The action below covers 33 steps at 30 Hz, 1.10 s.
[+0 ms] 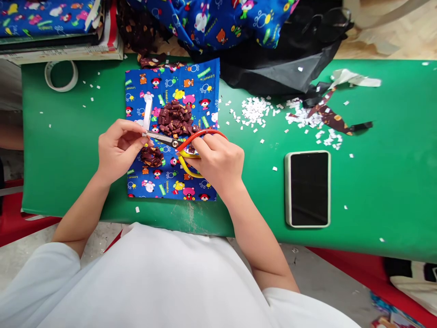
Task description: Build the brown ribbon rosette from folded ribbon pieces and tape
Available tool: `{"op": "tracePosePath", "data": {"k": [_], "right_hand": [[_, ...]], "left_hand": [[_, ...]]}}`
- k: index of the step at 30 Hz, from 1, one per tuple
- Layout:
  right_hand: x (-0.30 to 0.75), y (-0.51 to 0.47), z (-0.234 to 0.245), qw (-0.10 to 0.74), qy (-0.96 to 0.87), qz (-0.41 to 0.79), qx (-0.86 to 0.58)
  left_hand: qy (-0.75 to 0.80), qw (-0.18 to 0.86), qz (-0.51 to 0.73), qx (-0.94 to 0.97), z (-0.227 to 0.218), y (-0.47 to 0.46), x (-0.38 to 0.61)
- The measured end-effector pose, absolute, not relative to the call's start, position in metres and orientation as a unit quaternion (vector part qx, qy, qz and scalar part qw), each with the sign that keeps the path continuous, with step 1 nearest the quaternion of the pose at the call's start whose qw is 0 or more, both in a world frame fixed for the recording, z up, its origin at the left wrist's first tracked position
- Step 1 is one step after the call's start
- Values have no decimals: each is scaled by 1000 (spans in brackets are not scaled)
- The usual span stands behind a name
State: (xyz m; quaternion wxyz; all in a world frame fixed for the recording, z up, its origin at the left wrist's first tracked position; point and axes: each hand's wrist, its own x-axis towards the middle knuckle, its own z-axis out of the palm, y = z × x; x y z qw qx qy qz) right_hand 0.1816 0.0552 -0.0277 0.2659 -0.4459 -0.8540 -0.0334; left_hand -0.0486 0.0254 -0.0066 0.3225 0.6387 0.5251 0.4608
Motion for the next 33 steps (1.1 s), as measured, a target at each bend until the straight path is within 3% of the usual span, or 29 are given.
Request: {"op": "tracePosePath", "data": {"k": [14,21,25,33], "right_hand": [[174,51,-29,236,-831,1,-503],[178,56,-28,235,-783,12,-577],[190,67,-27,233,-738,-4,-633],[211,77,-46,270,-723,-4,-635]], "left_hand": [[518,257,442,686,-4,28,-51],[596,77,338,724,-9,30,-64],[623,37,273,732,-16,35,-72],[586,37,350,730,-19,32,-64]]}}
